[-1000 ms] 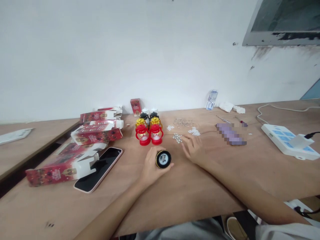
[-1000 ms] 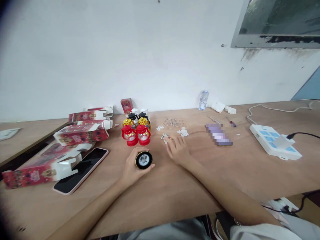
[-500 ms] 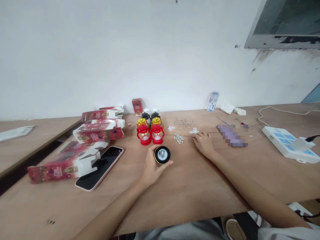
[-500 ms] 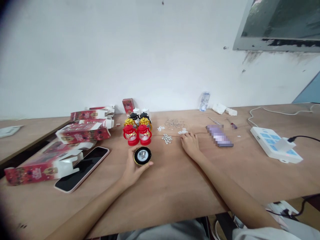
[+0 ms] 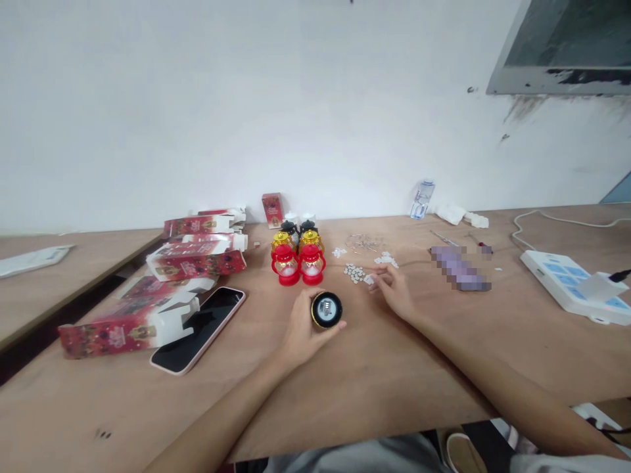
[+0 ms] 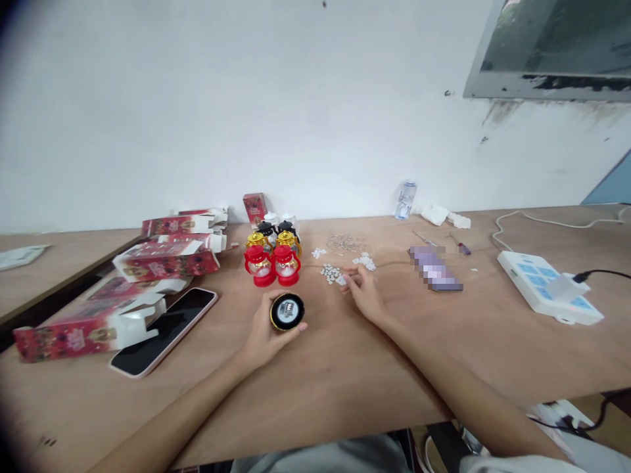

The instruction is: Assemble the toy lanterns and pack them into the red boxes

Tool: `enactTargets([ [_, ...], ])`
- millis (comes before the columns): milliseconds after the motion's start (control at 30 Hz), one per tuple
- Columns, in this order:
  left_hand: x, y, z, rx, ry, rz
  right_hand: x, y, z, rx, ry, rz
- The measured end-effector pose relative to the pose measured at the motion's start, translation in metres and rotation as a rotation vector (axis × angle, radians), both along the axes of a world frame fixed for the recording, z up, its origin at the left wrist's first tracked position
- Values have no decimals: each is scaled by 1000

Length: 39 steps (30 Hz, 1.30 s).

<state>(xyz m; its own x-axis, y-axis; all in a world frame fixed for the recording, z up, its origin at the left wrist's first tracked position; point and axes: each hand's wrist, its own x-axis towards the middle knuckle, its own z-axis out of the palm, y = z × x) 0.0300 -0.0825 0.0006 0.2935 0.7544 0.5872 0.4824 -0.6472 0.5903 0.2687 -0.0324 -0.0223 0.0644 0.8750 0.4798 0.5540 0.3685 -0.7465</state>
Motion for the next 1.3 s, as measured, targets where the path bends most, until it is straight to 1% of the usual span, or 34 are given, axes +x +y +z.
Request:
enactTargets([
  [67, 0, 0, 1, -5, 0, -10, -13, -10, 6, -107, 404, 147],
  [100, 0, -1, 1, -9, -1, -16, -19, -15, 9, -153, 555, 199],
  [167, 1, -1, 1, -11, -3, -23, -29, -25, 17, -210, 705, 251],
  [267, 1, -1, 0, -6, 4, -31, -38, -37, 25, -251, 753, 293],
  [367, 0, 0, -2, -2, 19, -33, -41, -45, 28, -227, 672, 340],
  [433, 0, 1, -2, 3, 27, -43, -42, -49, 27, -158, 598, 369],
  [533, 1, 1, -2, 13, 41, -52, -45, -55, 25, 21, 467, 359],
  [667, 3, -1, 1, 20, 79, -70, -48, -66, 25, 321, 159, 305],
  [733, 3, -2, 3, 29, 99, -78, -50, -71, 26, 452, 2, 323],
  [833, 4, -2, 3, 50, 131, -88, -53, -74, 30, 599, -133, 406],
  [867, 4, -2, 3, 54, 146, -93, -53, -74, 30, 627, -150, 432],
  [933, 4, -3, 3, 60, 184, -105, -54, -73, 31, 655, -162, 438],
  [1100, 4, -3, 4, 101, 246, -136, -53, -70, 28, 638, -182, 368],
  [1300, 5, -2, 3, 110, 258, -124, -50, -68, 27, 647, -234, 405],
])
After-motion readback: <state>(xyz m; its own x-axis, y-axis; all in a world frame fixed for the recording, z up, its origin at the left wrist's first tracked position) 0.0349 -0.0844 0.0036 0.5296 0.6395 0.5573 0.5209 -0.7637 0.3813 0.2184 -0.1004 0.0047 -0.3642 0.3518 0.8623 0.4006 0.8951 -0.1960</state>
